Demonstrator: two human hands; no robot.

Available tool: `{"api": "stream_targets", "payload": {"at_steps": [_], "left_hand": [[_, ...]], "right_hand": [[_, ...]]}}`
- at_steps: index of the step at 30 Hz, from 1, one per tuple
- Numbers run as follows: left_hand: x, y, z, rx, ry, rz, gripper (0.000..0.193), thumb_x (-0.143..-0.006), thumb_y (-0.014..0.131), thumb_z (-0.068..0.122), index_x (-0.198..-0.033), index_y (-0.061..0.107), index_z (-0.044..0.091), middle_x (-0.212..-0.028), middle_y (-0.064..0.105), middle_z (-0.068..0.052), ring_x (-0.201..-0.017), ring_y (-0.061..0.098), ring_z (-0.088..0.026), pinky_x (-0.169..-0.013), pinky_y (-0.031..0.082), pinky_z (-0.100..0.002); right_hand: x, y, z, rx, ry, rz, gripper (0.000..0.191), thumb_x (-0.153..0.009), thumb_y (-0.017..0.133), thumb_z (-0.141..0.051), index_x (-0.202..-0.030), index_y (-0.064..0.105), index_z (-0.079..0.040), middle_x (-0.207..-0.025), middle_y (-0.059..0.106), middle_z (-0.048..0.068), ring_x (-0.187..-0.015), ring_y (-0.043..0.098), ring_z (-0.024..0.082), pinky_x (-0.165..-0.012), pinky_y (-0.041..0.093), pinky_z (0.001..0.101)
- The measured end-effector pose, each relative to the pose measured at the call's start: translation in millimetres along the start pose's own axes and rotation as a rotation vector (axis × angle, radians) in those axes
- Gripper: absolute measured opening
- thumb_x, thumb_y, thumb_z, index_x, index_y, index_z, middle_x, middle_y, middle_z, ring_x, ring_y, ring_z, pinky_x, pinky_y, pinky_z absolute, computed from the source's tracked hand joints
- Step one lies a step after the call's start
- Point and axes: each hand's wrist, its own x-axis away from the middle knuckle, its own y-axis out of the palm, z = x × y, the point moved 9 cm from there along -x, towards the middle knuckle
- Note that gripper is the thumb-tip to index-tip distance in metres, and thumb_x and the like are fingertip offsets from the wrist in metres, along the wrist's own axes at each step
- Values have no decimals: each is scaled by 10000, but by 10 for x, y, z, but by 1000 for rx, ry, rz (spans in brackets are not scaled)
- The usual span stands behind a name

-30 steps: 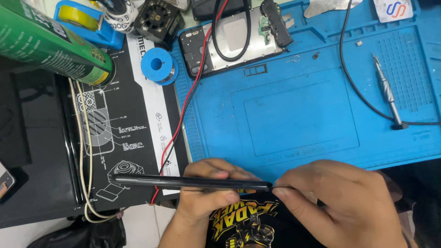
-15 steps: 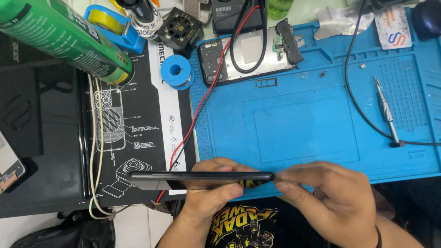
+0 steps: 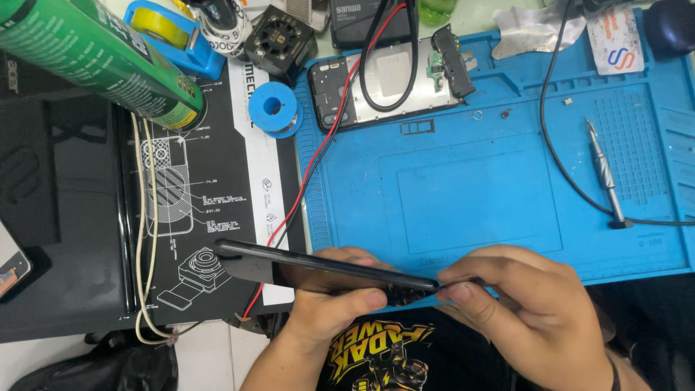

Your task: The person uses a metal prying tool to separate the back cover from a black smartphone. They work the tool along the edges to release the clips and then lift the back cover off, exposing the internal components.

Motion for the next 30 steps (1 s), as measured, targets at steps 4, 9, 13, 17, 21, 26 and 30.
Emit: {"api": "stream_targets", "payload": {"at_steps": [4, 9, 13, 17, 21, 26, 30], "left_hand": [[21, 36, 23, -136, -19, -50, 263, -935, 741, -166, -1176, 724, -60, -1108, 739, -241, -994, 717, -290, -904, 587, -418], [-35, 144, 66, 53, 12, -67, 417, -906, 730, -166, -1267, 677, 36, -1179, 725, -213, -1143, 720, -355, -966, 602, -492], [-72, 278, 153, 105, 95, -177, 475, -934, 696, -184, -1316, 670, 97, -1222, 735, -214, -1129, 720, -389, -953, 605, -513], [-54, 273, 156, 84, 115, -139, 501, -929, 692, -204, -1319, 680, 109, -1263, 696, -197, -1165, 693, -413, -1004, 588, -561], [-55, 299, 140, 108, 90, -193, 512, -939, 681, -196, -1333, 670, 130, -1280, 696, -232, -1195, 683, -430, -1030, 578, -599], [-62, 285, 140, 97, 59, -188, 499, -910, 685, -210, -1290, 667, 112, -1222, 695, -280, -1213, 693, -492, -891, 632, -585], [-56, 347, 201, -1, 127, -203, 500, -923, 705, -208, -1317, 650, 94, -1215, 690, -276, -1166, 690, -470, -991, 599, -605]], "right_hand": [[-6, -13, -21, -84, 2, -73, 122, -920, 737, -105, -1004, 758, -18, -968, 743, 87, -841, 744, 156, -697, 630, 228], [47, 22, -33, -69, 27, -7, 136, -901, 729, -58, -1014, 748, 14, -973, 754, 110, -818, 787, 163, -660, 641, 220], [151, 91, 96, -202, 21, 121, 112, -917, 690, 3, -1008, 713, 66, -1004, 759, 156, -847, 825, 208, -726, 678, 287], [281, 159, 240, -272, -44, 256, 120, -941, 678, 19, -1048, 694, 70, -1038, 720, 153, -856, 791, 208, -765, 684, 310], [345, 212, 325, -355, -49, 336, 131, -961, 687, 4, -1080, 682, 58, -1056, 702, 143, -860, 731, 190, -776, 626, 302], [269, 101, 95, -30, -124, 216, 123, -886, 742, -49, -996, 714, 0, -949, 758, 100, -741, 741, 123, -639, 571, 226], [163, -15, -38, 14, -78, 85, 131, -850, 766, -57, -977, 753, -31, -888, 772, 75, -732, 742, 116, -621, 563, 208]]}}
